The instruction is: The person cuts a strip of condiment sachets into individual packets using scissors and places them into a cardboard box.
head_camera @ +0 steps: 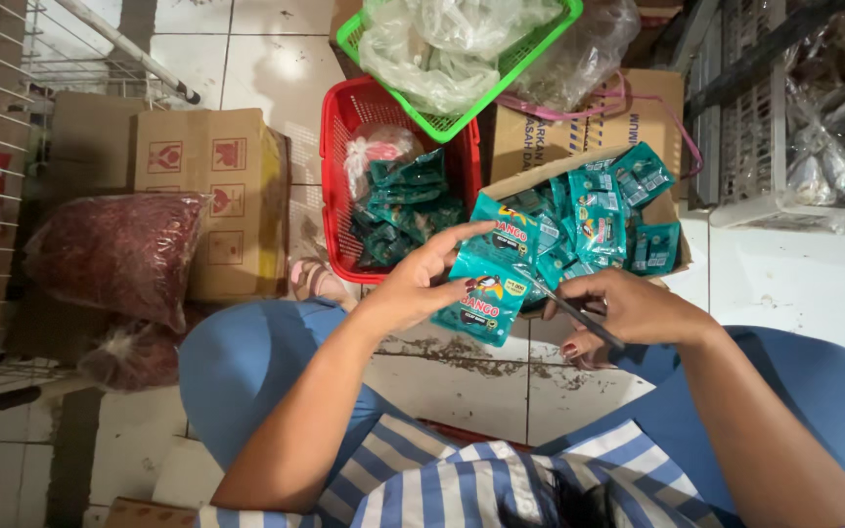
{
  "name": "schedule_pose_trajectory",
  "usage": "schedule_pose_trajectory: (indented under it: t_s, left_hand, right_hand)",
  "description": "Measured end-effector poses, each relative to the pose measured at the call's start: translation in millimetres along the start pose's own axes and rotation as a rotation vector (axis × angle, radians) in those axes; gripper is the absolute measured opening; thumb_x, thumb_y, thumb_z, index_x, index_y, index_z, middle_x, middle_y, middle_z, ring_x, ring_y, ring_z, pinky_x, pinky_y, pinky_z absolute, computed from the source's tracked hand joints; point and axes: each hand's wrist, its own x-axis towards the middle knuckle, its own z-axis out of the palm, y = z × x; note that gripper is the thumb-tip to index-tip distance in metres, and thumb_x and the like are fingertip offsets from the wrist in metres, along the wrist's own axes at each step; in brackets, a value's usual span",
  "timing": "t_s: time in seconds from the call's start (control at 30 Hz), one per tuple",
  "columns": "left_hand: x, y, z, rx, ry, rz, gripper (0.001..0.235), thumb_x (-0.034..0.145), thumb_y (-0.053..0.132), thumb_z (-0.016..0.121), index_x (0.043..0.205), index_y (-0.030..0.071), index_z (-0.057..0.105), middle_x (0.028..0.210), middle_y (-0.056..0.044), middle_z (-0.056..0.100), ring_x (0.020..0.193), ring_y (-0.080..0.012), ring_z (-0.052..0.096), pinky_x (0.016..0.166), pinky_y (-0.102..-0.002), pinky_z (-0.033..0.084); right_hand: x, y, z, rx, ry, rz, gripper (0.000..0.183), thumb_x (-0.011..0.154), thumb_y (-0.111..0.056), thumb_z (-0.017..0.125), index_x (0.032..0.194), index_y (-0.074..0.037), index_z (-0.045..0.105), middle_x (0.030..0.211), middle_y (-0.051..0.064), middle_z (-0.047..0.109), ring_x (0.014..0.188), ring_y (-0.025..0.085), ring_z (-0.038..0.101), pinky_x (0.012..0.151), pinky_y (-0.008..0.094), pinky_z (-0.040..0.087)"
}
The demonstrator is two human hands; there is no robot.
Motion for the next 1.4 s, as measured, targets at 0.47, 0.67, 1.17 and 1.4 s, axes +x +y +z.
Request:
schedule_pose_trajectory:
  t_s: [0.47,0.67,1.17,1.4]
  left_hand:
    - [1,1,4,0.017,-0.144,-0.066,0.078,0.090,-0.013,0.062,0.160,0.008,0.035,0.150,-0.007,0.052,0.131,-0.0150,0.055,0.108,-0.034,0.048]
    - [0,-1,4,-0.071,-0.165,-0.090,0.080,0.091,-0.013,0.067,0.161,0.008,0.034,0.144,-0.010,0.058,0.130,-0.0171,0.058,0.112,-0.035,0.049]
    - [1,-1,16,0.042,-0.132,-0.172,0.088,0.084,-0.008,0.072,0.162,0.010,0.034,0.135,-0.011,0.063,0.118,-0.0151,0.062,0.103,-0.033,0.053]
    - [5,-16,15,0.003,-0.168,-0.114,0.086,0.082,-0.009,0.078,0.158,0.005,0.040,0.145,-0.009,0.056,0.129,-0.0150,0.057,0.112,-0.033,0.049]
  right_hand:
    - [10,16,-2,-0.334,0.054,-0.152,0.045,0.057,-0.033,0.094,0.090,-0.006,0.078,0.063,0.003,0.075,0.055,0.008,0.066,0.053,0.028,0.053]
    - [19,28,3,-0.068,-0.032,-0.136,0.036,0.065,-0.024,0.094,0.080,0.003,0.075,0.061,0.004,0.070,0.054,0.010,0.067,0.048,0.030,0.054]
    - [30,42,2,-0.164,-0.120,-0.131,0.044,0.061,-0.028,0.097,0.087,0.000,0.077,0.063,0.002,0.069,0.051,0.009,0.063,0.045,0.027,0.047]
    - [34,42,11,-0.026,-0.136,-0.160,0.040,0.061,-0.023,0.094,0.088,0.000,0.076,0.063,0.002,0.070,0.046,0.010,0.059,0.040,0.027,0.044]
